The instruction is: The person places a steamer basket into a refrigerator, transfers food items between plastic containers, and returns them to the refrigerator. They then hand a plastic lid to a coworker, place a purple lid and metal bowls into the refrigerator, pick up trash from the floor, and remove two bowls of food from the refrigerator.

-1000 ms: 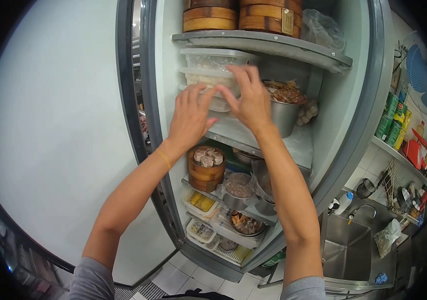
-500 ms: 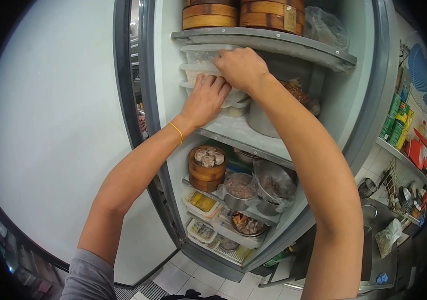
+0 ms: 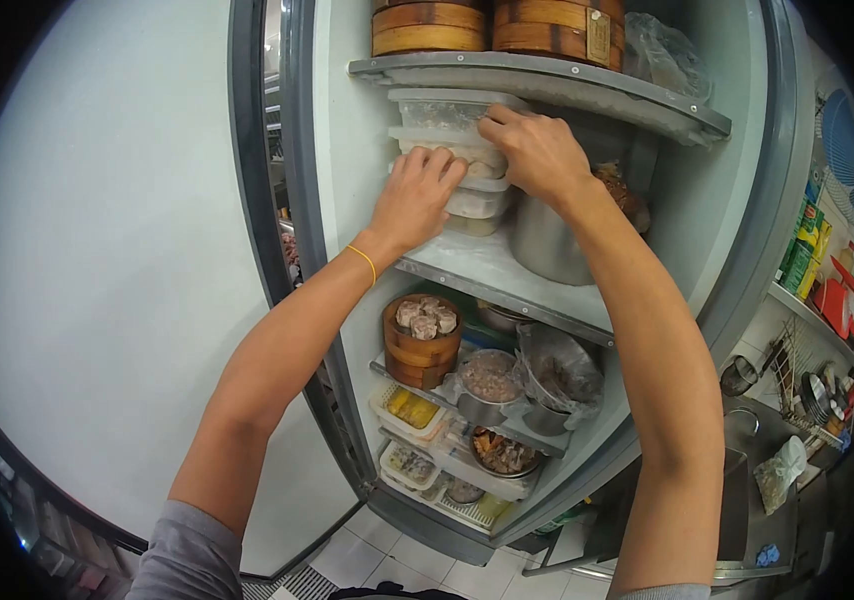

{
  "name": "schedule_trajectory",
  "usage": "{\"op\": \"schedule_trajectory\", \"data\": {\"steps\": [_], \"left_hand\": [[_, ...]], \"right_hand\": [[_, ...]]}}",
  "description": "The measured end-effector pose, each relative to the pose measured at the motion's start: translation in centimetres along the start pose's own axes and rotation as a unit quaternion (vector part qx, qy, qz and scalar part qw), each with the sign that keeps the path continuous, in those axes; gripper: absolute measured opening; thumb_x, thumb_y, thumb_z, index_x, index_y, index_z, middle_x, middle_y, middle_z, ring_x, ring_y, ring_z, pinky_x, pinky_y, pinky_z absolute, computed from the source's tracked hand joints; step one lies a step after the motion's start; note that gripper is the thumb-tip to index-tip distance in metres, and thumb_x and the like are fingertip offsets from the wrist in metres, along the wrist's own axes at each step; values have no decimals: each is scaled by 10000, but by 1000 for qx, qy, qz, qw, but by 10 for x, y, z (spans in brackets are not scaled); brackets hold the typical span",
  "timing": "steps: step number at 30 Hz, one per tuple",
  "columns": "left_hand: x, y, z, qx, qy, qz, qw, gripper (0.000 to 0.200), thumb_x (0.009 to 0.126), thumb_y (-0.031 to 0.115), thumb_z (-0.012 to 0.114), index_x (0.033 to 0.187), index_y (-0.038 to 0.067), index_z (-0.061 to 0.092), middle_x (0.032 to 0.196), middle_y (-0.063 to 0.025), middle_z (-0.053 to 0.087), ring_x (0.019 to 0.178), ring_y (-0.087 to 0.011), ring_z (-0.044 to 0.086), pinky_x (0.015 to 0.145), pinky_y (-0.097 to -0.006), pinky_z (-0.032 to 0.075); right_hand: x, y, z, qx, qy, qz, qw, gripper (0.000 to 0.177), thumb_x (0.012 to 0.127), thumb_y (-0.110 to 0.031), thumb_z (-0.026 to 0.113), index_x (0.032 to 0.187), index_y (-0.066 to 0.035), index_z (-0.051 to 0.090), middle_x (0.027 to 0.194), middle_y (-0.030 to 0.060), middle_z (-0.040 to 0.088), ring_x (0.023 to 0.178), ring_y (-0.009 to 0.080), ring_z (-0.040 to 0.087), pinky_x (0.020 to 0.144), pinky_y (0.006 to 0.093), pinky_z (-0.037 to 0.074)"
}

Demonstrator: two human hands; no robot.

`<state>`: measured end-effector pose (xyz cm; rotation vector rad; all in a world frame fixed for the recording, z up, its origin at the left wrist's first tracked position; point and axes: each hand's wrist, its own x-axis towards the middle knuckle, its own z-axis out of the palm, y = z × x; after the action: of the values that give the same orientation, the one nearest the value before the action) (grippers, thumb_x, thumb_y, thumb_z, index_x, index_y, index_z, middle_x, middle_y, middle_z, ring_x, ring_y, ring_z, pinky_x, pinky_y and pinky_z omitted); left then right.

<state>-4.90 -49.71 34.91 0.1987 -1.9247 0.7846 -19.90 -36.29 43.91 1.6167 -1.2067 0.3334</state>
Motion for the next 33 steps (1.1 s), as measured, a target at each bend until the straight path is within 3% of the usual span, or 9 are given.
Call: {"op": "schedule_trajectory", "data": {"steps": [8, 14, 17, 19, 20, 23, 25, 28, 33], "left_hand": [[7, 1, -18, -43, -40, 38, 998, 656, 612, 116, 799, 1193, 100, 497, 1137, -80, 490, 1067, -306, 478, 880, -428, 429], [-16, -9, 9, 22, 93, 0, 995, 632, 608, 81, 776, 1178, 89, 505, 1147, -89, 489, 1081, -309, 476, 916, -450, 430], [-33, -24, 9, 28, 80, -37, 996, 570, 610, 38, 739, 1133, 73, 515, 1116, -99, 495, 1057, -321, 485, 930, -442, 433], [-35, -36, 2, 2, 16, -65, 998, 514, 611, 4, 702, 1088, 69, 521, 1074, -110, 498, 1020, -332, 494, 909, -429, 446], [-33, -30, -3, 0, 14, -68, 998, 514, 611, 4, 702, 1088, 69, 521, 1074, -110, 498, 1020, -332, 494, 909, -429, 446], [-19, -18, -23, 9, 3, -37, 999, 482, 613, -11, 689, 1059, 76, 528, 1039, -115, 498, 989, -334, 498, 896, -430, 448], [-23, -19, -38, -21, -1, -34, 999, 502, 606, -19, 693, 1073, 81, 536, 1035, -118, 495, 981, -330, 495, 884, -428, 446], [-22, -22, -86, -26, -9, -22, 999, 520, 597, -19, 703, 1086, 70, 552, 1026, -122, 494, 975, -329, 490, 869, -422, 439], [-19, -15, -174, -69, 16, -15, 997, 469, 635, -53, 651, 1078, 74, 564, 993, -105, 470, 941, -307, 472, 818, -397, 414]], "right_hand": [[-11, 9, -5, 5, -4, 39, 999, 324, 686, 47, 608, 981, -88, 613, 1012, 49, 610, 867, 319, 657, 672, 435, 534], [-2, -1, -8, 19, 29, 4, 999, 333, 686, 59, 587, 992, -70, 617, 1007, 70, 618, 851, 337, 658, 686, 456, 533], [-7, 2, 0, 31, 13, 22, 999, 345, 690, 67, 578, 1006, -65, 615, 1052, 70, 625, 876, 355, 653, 703, 461, 534], [-24, 21, 13, 65, 57, 117, 989, 353, 706, 68, 565, 1032, -58, 617, 1097, 85, 630, 935, 369, 639, 765, 458, 532], [-27, 24, 18, 66, 54, 116, 990, 353, 706, 68, 565, 1032, -58, 617, 1097, 85, 630, 935, 369, 639, 765, 458, 532], [-21, 28, 14, 98, 45, 111, 988, 340, 733, 58, 551, 1051, -41, 614, 1130, 120, 631, 973, 386, 624, 837, 455, 514], [-14, 26, -1, 156, -36, 86, 983, 250, 806, -13, 574, 1055, -20, 604, 1119, 170, 635, 993, 405, 610, 869, 463, 493], [-7, 23, 3, 180, -39, 117, 976, 227, 855, -136, 644, 1007, 26, 597, 995, 214, 638, 953, 430, 603, 826, 452, 485], [-6, 19, 41, 166, 3, 193, 967, 261, 851, -233, 685, 954, 2, 637, 980, 189, 653, 944, 405, 610, 844, 445, 482]]}}
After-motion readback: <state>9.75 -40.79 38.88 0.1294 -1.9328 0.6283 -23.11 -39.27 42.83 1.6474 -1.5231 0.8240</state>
